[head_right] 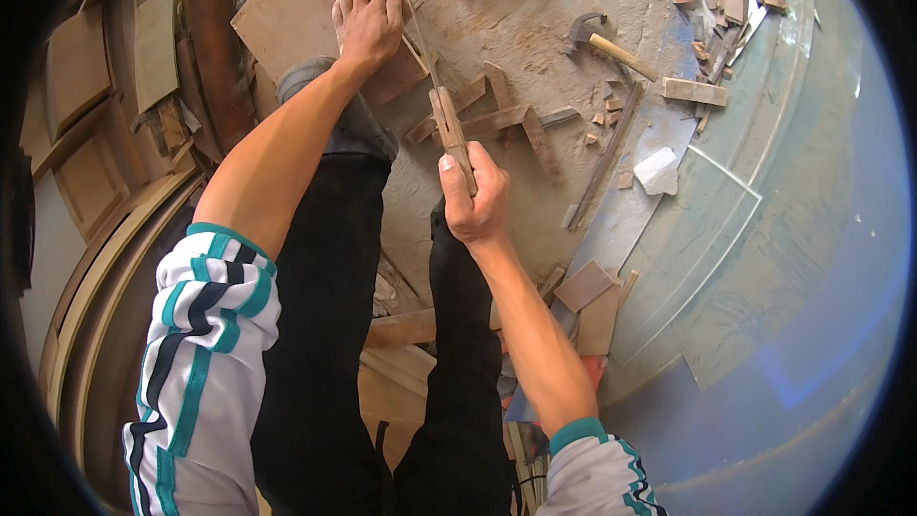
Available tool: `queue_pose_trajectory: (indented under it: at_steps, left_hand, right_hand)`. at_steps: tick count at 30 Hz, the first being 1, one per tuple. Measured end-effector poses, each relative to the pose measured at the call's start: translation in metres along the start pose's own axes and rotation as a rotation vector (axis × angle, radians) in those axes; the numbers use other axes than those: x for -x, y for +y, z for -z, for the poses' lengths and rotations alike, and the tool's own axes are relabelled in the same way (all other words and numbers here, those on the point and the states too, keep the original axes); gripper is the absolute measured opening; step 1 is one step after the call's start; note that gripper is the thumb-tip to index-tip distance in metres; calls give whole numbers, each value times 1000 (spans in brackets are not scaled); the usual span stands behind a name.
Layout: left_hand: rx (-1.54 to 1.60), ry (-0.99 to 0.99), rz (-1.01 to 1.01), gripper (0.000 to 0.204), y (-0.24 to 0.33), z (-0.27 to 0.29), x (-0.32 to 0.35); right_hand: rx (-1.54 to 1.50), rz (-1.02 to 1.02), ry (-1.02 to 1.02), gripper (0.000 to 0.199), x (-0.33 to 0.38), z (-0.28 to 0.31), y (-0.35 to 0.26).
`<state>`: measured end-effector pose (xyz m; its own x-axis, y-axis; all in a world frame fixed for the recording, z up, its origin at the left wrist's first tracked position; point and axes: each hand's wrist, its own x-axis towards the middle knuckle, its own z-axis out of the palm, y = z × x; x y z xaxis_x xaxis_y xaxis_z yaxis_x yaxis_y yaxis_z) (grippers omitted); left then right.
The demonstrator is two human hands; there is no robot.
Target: The person sits on the floor and uses a hand saw to cut a small piece of wood. They hold the wood steady with one hand and saw with the other, then inspect the cut piece.
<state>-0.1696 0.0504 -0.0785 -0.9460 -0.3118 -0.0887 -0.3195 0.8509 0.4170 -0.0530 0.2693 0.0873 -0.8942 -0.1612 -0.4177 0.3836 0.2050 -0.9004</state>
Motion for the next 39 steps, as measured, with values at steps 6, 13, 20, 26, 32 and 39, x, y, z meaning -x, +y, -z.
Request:
queue_pose_trajectory:
  at_steps: [6, 13, 20, 26, 32, 39]
  left_hand:
    - [-127, -36, -118, 48, -12, -2, -10]
    - [-102, 23, -92, 48, -13, -14, -15]
    - [-74, 29, -101, 47, -15, -13, -15]
    - [-63, 23, -75, 45, -12, -12, -13]
    - [-63, 24, -65, 44, -12, -11, -15]
    - [-90, -7, -55, 42, -12, -11, -14]
  right_hand:
    - [31, 73, 4, 30, 1, -16, 14]
    - [-4, -92, -105, 28, -5, -11, 31]
    - [-42, -157, -71, 31, 14, 2, 18]
    - [-5, -118, -26, 33, 9, 0, 15]
    - [-45, -172, -59, 32, -5, -3, 11]
    - [-21, -184, -52, 36, 0, 5, -4]
